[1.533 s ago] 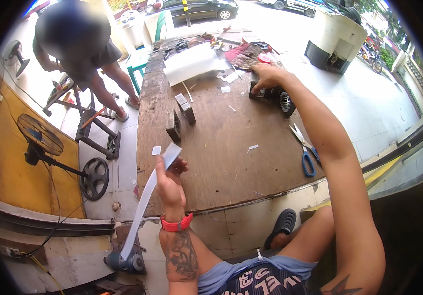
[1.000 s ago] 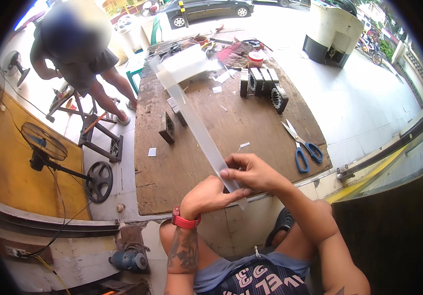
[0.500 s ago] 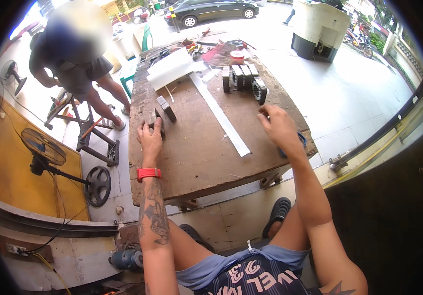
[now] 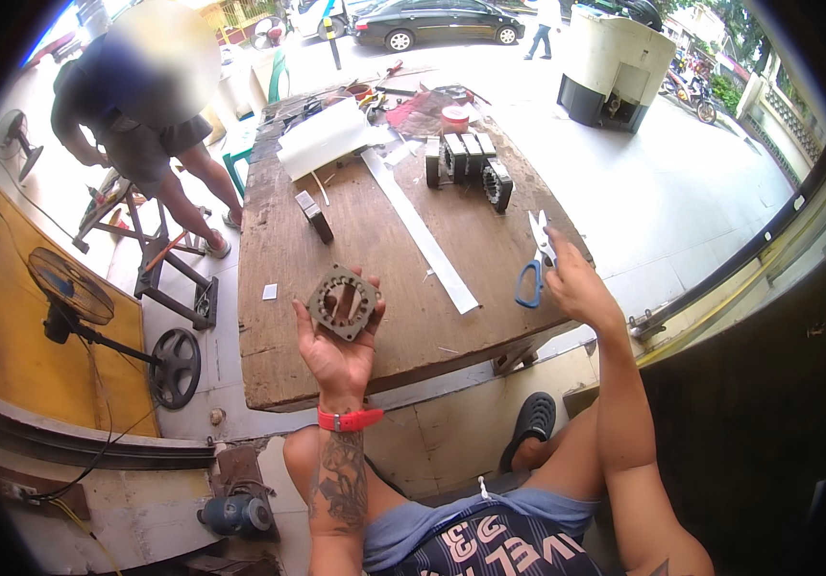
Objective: The person cuts a strip of white material with scissors, wraps it around a small metal block, and then uses the scissors to trim and insert pieces into a stator-like component. The person also uses a small screwdriver to adjust the component.
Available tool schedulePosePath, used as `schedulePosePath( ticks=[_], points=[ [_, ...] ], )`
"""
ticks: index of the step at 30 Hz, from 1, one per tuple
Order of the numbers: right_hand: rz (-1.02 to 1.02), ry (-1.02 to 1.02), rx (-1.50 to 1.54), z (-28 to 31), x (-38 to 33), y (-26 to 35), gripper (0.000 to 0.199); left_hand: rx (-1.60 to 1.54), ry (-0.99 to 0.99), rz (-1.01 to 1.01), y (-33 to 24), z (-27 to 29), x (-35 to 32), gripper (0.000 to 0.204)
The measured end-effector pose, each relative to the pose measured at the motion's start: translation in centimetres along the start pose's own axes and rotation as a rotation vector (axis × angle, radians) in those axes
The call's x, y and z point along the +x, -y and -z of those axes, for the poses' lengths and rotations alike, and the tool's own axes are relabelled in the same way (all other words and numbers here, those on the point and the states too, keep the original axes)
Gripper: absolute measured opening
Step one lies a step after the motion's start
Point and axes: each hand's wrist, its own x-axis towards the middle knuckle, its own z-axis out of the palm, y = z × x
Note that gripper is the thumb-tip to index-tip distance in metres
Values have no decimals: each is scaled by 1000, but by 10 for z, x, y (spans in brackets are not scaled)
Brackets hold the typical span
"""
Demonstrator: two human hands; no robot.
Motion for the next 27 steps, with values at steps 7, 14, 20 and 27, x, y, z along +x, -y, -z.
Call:
schedulePosePath(
  ticks=[7, 14, 20, 27],
  points=[
    [0, -188, 742, -24, 14, 34, 65, -107, 77, 137, 11, -1, -13, 76],
    [199, -13, 915, -68, -27, 100, 38, -195, 41, 162, 13, -1, -12, 85],
    [252, 108, 734, -65, -46, 107, 31, -95, -71, 151, 20, -8, -20, 80],
    [449, 60, 601, -73, -54, 97, 27, -61, -124, 56, 34, -10, -22, 76]
  ],
)
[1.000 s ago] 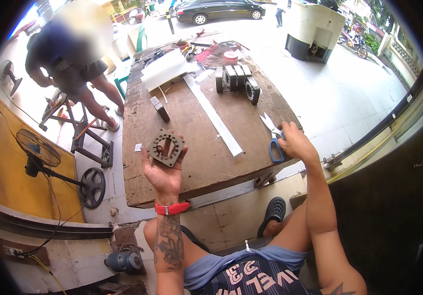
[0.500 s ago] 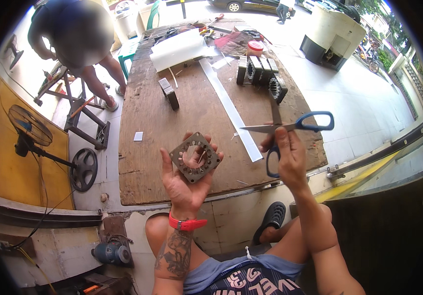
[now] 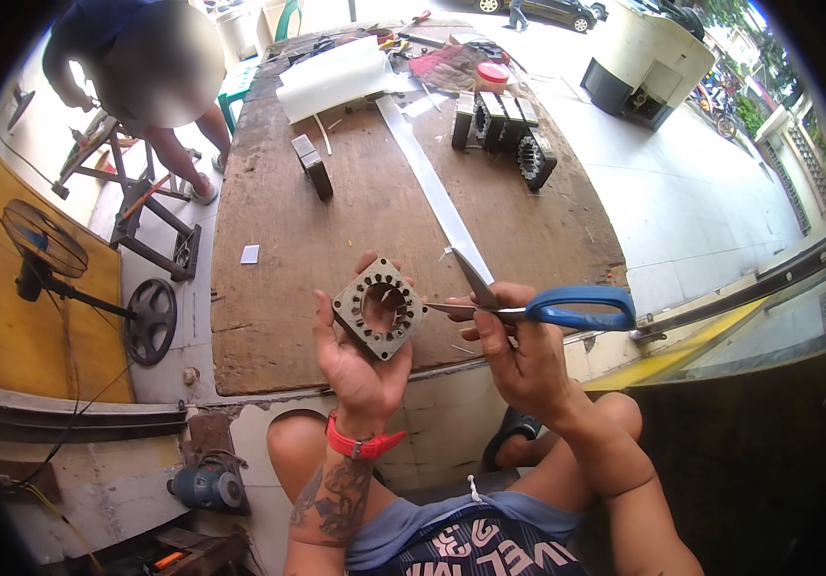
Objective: The person cuts a strip of white material with scissors, wraps it around a small metal block, and then uses the scissors to trim and insert pieces into a stator-like component. The person also uses a small screwdriver to adjust the component.
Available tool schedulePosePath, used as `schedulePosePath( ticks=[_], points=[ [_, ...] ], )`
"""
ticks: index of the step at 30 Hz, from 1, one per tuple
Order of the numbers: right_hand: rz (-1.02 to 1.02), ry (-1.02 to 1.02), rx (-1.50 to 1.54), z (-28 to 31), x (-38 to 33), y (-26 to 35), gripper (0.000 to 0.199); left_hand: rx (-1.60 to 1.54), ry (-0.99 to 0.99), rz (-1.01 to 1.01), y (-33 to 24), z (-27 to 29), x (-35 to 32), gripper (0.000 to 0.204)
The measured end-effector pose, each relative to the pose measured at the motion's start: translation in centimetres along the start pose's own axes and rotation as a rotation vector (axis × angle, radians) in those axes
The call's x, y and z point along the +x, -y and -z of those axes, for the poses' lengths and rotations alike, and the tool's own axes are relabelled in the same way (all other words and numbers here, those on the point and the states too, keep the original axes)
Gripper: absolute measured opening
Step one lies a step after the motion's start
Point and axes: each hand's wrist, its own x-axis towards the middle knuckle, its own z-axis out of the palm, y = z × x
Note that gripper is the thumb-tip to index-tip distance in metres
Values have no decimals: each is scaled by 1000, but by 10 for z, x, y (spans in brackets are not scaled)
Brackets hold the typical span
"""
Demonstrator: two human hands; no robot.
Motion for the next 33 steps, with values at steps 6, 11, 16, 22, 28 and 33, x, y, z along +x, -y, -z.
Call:
schedulePosePath(
  ticks=[6, 11, 16, 22, 28, 33],
  points=[
    [41, -4, -96, -21, -4, -17, 27, -133, -10, -41, 10, 1, -5, 67],
    [189, -40, -185, -31, -5, -23, 28, -113, -57, -60, 7, -2, -8, 68],
    [245, -45, -158, -37, -1, -17, 28, -79, -87, -52, 2, -3, -8, 74],
    [298, -31, -162, -39, 8, -11, 30, -86, -149, -56, 3, 1, -3, 71],
    [366, -58, -195, -40, 12, -15, 37, -88, -158, -51, 3, 1, -3, 71],
    [399, 14, -269, -39, 7, -20, 39, -85, -135, -46, 2, 2, -2, 69]
  ],
)
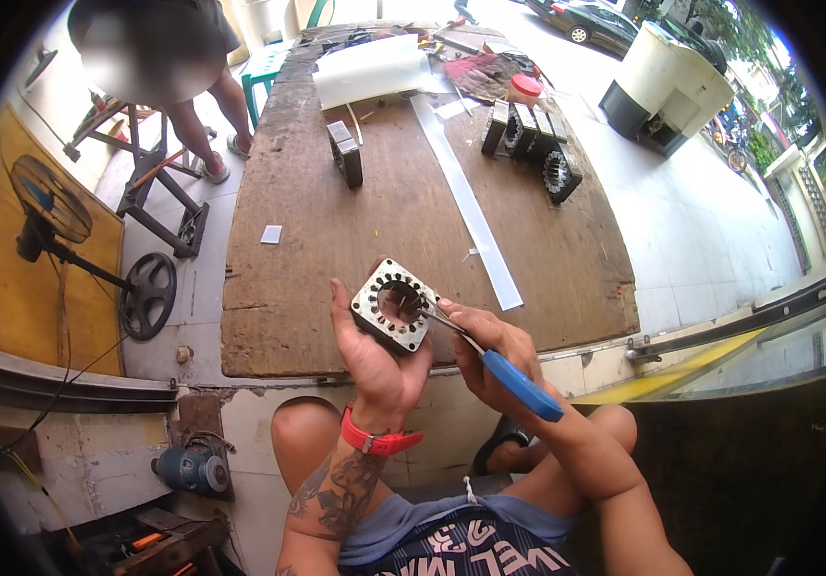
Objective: The person cuts a strip of white material with scissors, wraps it around a small metal block, and then uses the scissors to trim and insert pieces into a stator-like component. The person also uses a small screwdriver to adjust the component.
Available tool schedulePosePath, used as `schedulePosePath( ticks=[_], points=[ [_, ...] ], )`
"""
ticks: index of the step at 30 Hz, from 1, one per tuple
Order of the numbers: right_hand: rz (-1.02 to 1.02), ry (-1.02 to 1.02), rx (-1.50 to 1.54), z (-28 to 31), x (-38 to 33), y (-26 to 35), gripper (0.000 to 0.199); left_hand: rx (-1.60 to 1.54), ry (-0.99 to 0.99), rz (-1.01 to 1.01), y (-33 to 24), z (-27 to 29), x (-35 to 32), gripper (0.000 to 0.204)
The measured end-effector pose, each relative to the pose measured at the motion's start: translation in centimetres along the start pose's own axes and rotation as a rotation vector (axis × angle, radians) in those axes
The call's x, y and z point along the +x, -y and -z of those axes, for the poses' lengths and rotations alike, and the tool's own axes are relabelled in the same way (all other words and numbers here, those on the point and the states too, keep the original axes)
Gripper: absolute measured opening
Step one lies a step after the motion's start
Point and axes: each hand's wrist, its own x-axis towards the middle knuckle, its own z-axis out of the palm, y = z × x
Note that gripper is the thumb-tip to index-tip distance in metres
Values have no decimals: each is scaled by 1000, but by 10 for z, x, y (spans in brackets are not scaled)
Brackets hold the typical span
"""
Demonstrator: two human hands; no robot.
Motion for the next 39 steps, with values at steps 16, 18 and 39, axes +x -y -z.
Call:
schedulePosePath(
  ticks=[16, 18, 39],
  points=[
    [-379, -13, 285, 12, 6, -2, 26, 307, 185, 7, -6, 4, 8, 63],
    [-250, -102, 249, 15, 5, -3, 25, 206, 127, 53, -5, 5, 11, 63],
    [-177, -12, -42, 16, 22, 6, 25, 460, 236, -10, -10, -5, 1, 57]
  ],
)
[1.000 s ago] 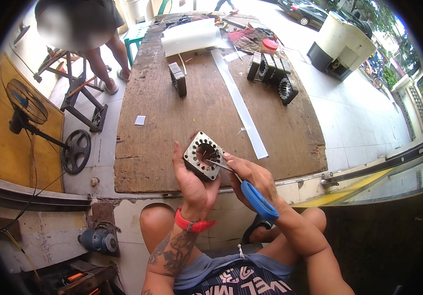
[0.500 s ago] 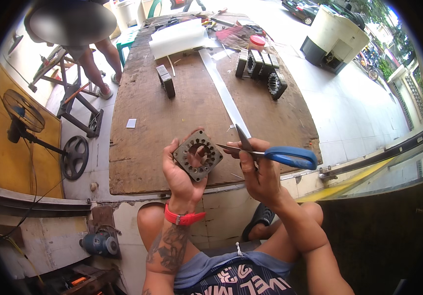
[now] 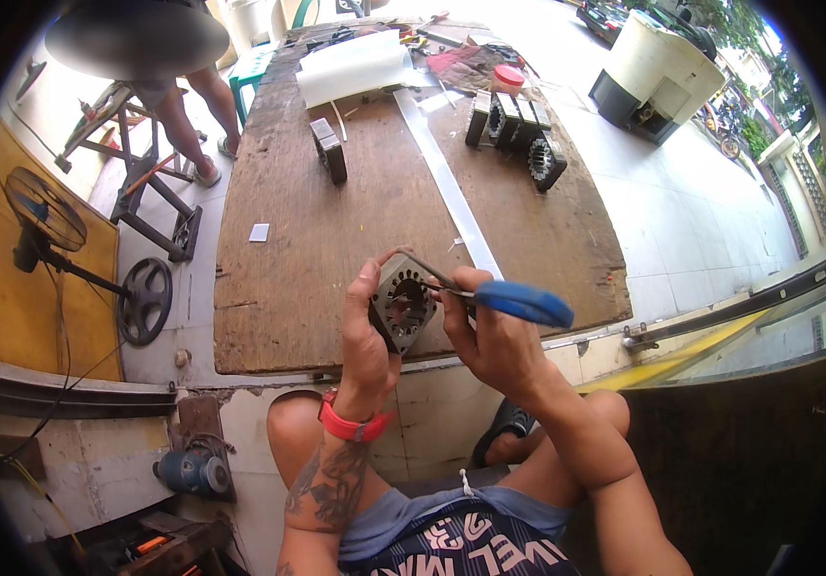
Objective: The person cuts a strip of white material with scissors, wraps it around a small metal block, and then uses the scissors to trim and insert pieces into a stator-like component. The person also uses a small screwdriver to adjust the component.
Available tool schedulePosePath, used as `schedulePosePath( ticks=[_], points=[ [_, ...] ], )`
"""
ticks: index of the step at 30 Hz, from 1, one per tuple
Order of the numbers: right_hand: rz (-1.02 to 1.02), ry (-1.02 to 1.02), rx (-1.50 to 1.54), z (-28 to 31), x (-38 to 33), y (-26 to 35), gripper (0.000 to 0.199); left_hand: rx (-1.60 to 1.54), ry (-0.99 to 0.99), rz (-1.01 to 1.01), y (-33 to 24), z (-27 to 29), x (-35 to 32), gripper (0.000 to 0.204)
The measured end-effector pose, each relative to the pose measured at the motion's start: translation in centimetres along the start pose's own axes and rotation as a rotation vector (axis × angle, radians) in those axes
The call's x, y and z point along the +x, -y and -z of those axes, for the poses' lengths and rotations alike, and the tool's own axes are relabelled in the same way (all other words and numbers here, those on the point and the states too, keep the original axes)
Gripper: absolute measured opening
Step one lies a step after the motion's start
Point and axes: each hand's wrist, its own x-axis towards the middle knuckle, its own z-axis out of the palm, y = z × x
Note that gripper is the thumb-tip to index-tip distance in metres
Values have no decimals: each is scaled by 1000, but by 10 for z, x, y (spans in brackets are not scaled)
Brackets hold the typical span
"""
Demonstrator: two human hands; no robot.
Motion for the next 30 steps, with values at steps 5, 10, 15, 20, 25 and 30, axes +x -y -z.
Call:
schedulePosePath(
  ticks=[5, 10, 15, 20, 25, 30],
  points=[
    [-372, -130, 455, 15, 5, 3, 21, -43, -115, 37, 2, -3, 3, 54],
    [-367, -81, 439, 23, 3, 3, 26, -241, -261, 123, 2, 1, 7, 44],
    [-274, -47, 373, 18, -2, -1, 26, -363, -209, 146, 3, 3, 8, 41],
    [-275, -42, 380, 18, -3, 1, 27, -403, -199, 164, 4, 6, 7, 45],
    [-281, 59, 303, 21, 1, 12, 68, -488, -142, 198, -2, 12, 7, 50],
    [-208, 279, 101, 19, 6, 6, 94, -453, 148, 369, -8, 10, 5, 58]
  ],
)
